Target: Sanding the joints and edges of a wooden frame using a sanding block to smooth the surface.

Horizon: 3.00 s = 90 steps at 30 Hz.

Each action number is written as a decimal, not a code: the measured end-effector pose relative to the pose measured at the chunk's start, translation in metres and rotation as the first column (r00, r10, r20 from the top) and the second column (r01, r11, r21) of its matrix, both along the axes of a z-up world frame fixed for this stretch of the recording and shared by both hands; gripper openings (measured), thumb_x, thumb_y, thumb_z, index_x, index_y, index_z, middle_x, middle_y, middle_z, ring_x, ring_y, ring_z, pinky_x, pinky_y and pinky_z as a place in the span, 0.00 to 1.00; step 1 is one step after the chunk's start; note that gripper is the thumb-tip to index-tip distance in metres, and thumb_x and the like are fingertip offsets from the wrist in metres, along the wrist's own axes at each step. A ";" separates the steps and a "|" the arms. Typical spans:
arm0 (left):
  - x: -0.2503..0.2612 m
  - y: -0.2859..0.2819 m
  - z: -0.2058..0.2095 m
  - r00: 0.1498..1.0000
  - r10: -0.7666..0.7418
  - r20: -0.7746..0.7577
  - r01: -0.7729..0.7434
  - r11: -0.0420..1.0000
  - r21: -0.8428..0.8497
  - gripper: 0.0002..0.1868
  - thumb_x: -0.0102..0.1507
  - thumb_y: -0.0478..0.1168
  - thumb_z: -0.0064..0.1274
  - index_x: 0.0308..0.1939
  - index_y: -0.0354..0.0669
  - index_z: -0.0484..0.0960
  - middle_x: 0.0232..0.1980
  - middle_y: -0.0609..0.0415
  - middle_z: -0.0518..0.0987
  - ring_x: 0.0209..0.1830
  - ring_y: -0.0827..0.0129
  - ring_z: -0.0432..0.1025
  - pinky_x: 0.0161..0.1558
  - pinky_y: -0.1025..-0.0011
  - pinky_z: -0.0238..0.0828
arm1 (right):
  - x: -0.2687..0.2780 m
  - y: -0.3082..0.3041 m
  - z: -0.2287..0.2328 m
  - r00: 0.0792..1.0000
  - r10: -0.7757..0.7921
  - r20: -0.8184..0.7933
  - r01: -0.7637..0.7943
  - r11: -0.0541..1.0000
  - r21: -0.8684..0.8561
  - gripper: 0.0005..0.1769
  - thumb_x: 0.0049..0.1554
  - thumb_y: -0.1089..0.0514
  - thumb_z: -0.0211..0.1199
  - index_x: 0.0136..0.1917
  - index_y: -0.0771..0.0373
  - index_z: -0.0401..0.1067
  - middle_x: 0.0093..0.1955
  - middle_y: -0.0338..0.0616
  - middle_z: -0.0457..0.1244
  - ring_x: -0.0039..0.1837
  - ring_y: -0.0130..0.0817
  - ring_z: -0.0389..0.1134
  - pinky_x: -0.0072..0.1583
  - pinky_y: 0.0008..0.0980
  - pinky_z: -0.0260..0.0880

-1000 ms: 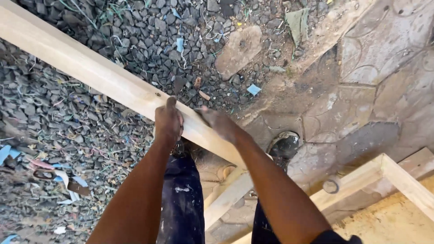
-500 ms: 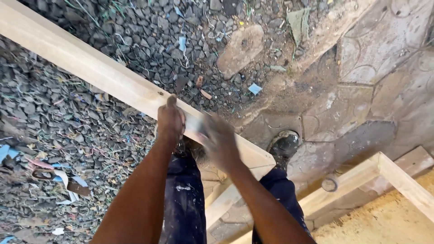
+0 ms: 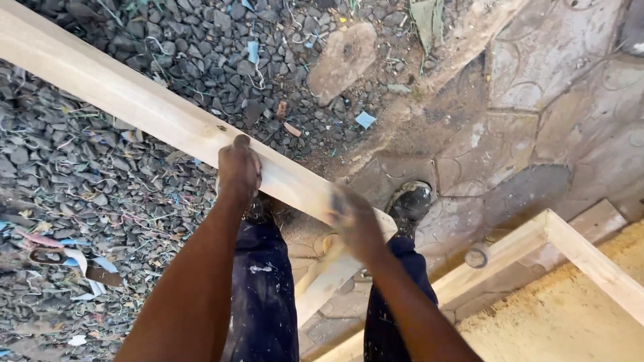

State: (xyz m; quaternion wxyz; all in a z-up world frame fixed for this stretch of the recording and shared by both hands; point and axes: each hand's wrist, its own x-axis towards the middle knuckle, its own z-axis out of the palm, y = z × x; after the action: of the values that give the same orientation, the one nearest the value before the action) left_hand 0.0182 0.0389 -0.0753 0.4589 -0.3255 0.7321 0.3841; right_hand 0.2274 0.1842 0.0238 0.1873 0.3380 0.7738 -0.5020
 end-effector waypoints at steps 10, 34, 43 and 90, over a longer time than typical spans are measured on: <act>-0.010 0.017 0.021 0.999 -0.021 -0.042 0.021 1.000 0.006 0.24 0.67 0.48 0.40 0.17 0.41 0.70 0.10 0.50 0.59 0.04 0.65 0.56 0.08 0.67 0.46 | -0.034 -0.013 -0.023 0.939 0.206 0.274 -0.222 0.975 0.027 0.25 0.47 0.69 0.59 0.58 0.55 0.75 0.60 0.46 0.68 0.63 0.47 0.71 0.66 0.44 0.68; -0.012 0.018 0.037 0.993 -0.113 0.020 0.113 0.993 -0.037 0.29 0.69 0.52 0.37 0.16 0.45 0.71 0.09 0.56 0.63 0.04 0.72 0.57 0.09 0.72 0.52 | -0.068 -0.001 -0.008 0.929 0.201 0.312 -0.128 0.963 -0.238 0.39 0.55 0.71 0.45 0.80 0.58 0.56 0.77 0.53 0.57 0.77 0.50 0.57 0.77 0.45 0.53; -0.016 0.012 0.015 0.984 -0.179 0.023 0.181 0.981 -0.069 0.30 0.67 0.54 0.37 0.14 0.42 0.75 0.11 0.49 0.67 0.09 0.60 0.64 0.20 0.62 0.63 | -0.066 0.014 0.021 0.844 0.361 0.397 -0.317 0.932 -0.174 0.38 0.55 0.70 0.45 0.79 0.59 0.58 0.73 0.54 0.61 0.71 0.52 0.64 0.71 0.45 0.63; 0.025 0.067 0.075 0.992 -0.124 0.014 0.124 0.990 -0.061 0.27 0.65 0.49 0.40 0.12 0.42 0.72 0.06 0.49 0.63 0.02 0.69 0.58 0.09 0.74 0.53 | 0.025 0.035 0.025 0.977 0.183 0.105 -0.185 0.983 0.008 0.27 0.57 0.60 0.65 0.69 0.65 0.70 0.66 0.60 0.65 0.68 0.57 0.65 0.70 0.50 0.62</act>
State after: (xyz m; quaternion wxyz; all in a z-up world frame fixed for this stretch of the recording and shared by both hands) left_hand 0.0430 0.1058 -0.0007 0.4756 -0.2954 0.7598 0.3305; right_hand 0.2521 0.2189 0.0484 0.2699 0.2921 0.7953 -0.4574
